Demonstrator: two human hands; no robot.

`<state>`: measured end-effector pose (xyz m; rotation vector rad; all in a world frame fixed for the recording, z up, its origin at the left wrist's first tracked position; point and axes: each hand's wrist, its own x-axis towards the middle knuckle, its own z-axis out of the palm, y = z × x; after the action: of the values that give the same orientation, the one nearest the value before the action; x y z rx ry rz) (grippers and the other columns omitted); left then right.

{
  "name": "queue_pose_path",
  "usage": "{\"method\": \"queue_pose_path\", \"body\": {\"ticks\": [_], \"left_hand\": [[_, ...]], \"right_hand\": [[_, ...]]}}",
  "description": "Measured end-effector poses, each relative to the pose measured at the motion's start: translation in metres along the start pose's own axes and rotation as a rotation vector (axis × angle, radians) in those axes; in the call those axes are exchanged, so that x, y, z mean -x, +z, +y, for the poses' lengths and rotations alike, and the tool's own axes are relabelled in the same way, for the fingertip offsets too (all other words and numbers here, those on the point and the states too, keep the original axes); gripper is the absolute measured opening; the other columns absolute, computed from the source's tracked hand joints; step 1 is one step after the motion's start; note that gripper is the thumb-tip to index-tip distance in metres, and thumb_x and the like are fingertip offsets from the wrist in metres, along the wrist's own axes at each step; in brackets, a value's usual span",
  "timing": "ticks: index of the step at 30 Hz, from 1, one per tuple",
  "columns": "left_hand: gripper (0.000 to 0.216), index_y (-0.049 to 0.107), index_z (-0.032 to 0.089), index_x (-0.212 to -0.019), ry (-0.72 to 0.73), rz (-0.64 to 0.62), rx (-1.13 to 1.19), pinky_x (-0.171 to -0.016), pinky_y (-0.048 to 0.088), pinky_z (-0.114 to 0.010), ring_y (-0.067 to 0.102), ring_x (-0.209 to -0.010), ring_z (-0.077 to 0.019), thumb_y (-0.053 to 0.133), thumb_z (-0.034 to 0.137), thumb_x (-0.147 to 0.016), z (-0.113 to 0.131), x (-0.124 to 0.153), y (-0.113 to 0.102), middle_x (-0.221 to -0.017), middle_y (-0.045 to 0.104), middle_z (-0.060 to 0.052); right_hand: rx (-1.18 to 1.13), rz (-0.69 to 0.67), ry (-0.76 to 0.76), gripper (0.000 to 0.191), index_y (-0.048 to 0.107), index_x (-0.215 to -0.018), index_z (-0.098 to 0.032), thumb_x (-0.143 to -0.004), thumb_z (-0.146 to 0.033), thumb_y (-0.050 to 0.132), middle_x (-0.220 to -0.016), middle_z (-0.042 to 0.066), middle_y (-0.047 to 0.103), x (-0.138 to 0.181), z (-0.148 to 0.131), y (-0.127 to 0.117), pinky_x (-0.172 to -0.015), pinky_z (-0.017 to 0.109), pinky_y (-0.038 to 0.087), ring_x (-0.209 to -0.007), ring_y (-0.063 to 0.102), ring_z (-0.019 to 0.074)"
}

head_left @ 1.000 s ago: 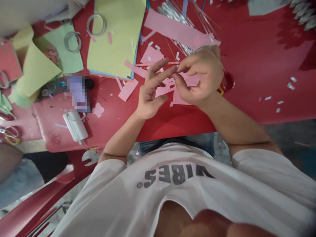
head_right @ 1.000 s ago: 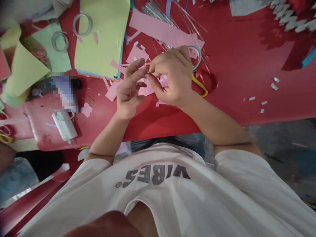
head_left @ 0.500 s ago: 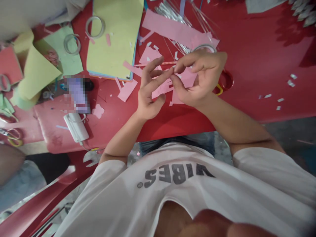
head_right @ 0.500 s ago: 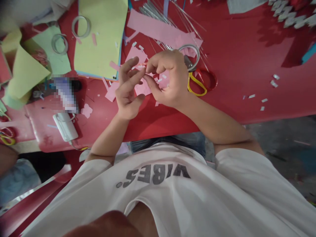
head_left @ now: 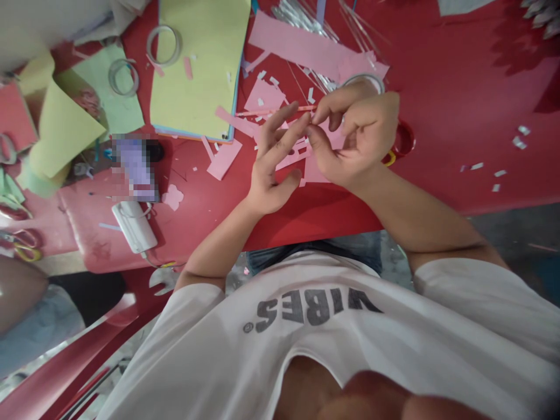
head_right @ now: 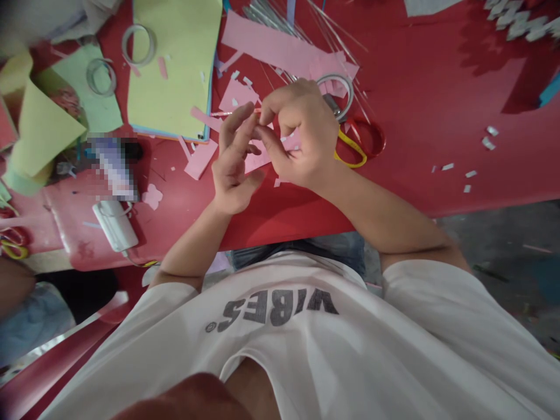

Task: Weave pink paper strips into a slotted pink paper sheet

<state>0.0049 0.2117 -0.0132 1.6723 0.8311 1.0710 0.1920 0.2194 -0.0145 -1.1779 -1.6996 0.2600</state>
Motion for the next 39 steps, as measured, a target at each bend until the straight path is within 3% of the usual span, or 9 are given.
{"method": "queue_pose_path", "body": {"ticks": [5, 9, 14, 19, 22, 27, 31, 35, 39], "left_hand": [[0.055, 0.063, 0.036, -0.129, -0.048, -0.003, 0.023, -0.099, 0.055, -0.047, 0.05, -0.134, -0.0347, 0.074, 0.049, -0.076, -0.002, 0.001, 0.004, -0.155, 0.041, -0.001], [0.06, 0.06, 0.037, -0.133, -0.041, -0.015, 0.033, -0.1, 0.054, -0.047, 0.051, -0.133, -0.0347, 0.075, 0.049, -0.075, -0.003, 0.002, 0.004, -0.157, 0.039, -0.001], [0.06, 0.061, 0.038, -0.133, -0.102, 0.007, 0.072, -0.1, 0.054, -0.048, 0.051, -0.134, -0.0356, 0.075, 0.042, -0.075, -0.001, 0.001, 0.002, -0.155, 0.041, -0.001], [0.049, 0.062, 0.04, -0.129, -0.176, 0.012, 0.161, -0.097, 0.056, -0.045, 0.052, -0.136, -0.0334, 0.071, 0.043, -0.081, -0.005, 0.0, 0.004, -0.151, 0.045, 0.002], [0.053, 0.058, 0.043, -0.133, -0.207, -0.002, 0.284, -0.096, 0.058, -0.044, 0.053, -0.137, -0.0319, 0.071, 0.05, -0.082, -0.005, -0.002, 0.004, -0.151, 0.046, 0.003], [0.064, 0.052, 0.044, -0.138, -0.238, -0.02, 0.486, -0.098, 0.058, -0.042, 0.053, -0.137, -0.031, 0.07, 0.062, -0.079, 0.007, -0.011, -0.013, -0.152, 0.049, 0.003], [0.064, 0.051, 0.039, -0.139, -0.242, -0.082, 0.635, -0.11, 0.051, -0.04, 0.046, -0.144, -0.0258, 0.061, 0.058, -0.079, 0.012, -0.015, -0.028, -0.155, 0.046, 0.007], [0.069, 0.052, 0.03, -0.139, -0.273, -0.118, 0.69, -0.118, 0.044, -0.042, 0.04, -0.149, -0.0259, 0.056, 0.061, -0.078, 0.015, -0.015, -0.029, -0.156, 0.044, 0.003], [0.078, 0.056, 0.031, -0.136, -0.337, -0.148, 0.695, -0.117, 0.044, -0.045, 0.03, -0.152, -0.033, 0.064, 0.063, -0.065, 0.02, -0.014, -0.019, -0.16, 0.039, 0.004]], "right_hand": [[-0.016, -0.011, -0.016, 0.041, 0.04, -0.07, -0.026, -0.092, -0.057, 0.055, -0.088, 0.006, 0.068, -0.002, -0.002, -0.002, -0.08, 0.05, 0.057, -0.085, 0.066, 0.0252], [-0.198, 0.129, -0.151, 0.032, 0.043, -0.076, -0.026, -0.091, -0.047, 0.062, -0.087, 0.001, 0.067, -0.005, -0.005, -0.001, -0.082, 0.049, 0.055, -0.083, 0.066, 0.0228], [-0.23, 0.154, -0.139, 0.033, 0.045, -0.079, -0.025, -0.093, -0.051, 0.06, -0.096, 0.0, 0.067, -0.007, -0.002, 0.001, -0.08, 0.047, 0.053, -0.088, 0.067, 0.0214], [-0.097, 0.092, -0.071, 0.035, 0.045, -0.075, -0.025, -0.094, -0.051, 0.057, -0.087, 0.0, 0.068, -0.005, -0.001, 0.001, -0.092, 0.054, 0.051, -0.085, 0.067, 0.0225], [-0.038, 0.006, -0.042, 0.028, 0.047, -0.078, -0.027, -0.095, -0.047, 0.055, -0.088, 0.002, 0.07, -0.004, -0.004, 0.001, -0.096, 0.054, 0.052, -0.088, 0.068, 0.0242], [-0.142, -0.219, -0.228, 0.008, 0.054, -0.093, -0.03, -0.096, -0.037, 0.054, -0.087, -0.004, 0.07, 0.001, -0.012, 0.002, -0.091, 0.047, 0.054, -0.083, 0.069, 0.0192], [-0.12, -0.302, -0.23, 0.008, 0.058, -0.101, -0.031, -0.096, -0.035, 0.055, -0.093, -0.002, 0.071, 0.003, -0.019, 0.002, -0.09, 0.045, 0.055, -0.089, 0.067, 0.019], [-0.029, -0.195, -0.159, 0.012, 0.062, -0.097, -0.031, -0.094, -0.041, 0.059, -0.096, 0.002, 0.07, 0.001, -0.016, 0.001, -0.091, 0.045, 0.055, -0.097, 0.066, 0.0231], [0.175, -0.118, -0.089, 0.023, 0.065, -0.099, -0.031, -0.098, -0.05, 0.052, -0.1, 0.004, 0.072, -0.003, -0.005, -0.001, -0.093, 0.046, 0.052, -0.099, 0.066, 0.0251]]}}
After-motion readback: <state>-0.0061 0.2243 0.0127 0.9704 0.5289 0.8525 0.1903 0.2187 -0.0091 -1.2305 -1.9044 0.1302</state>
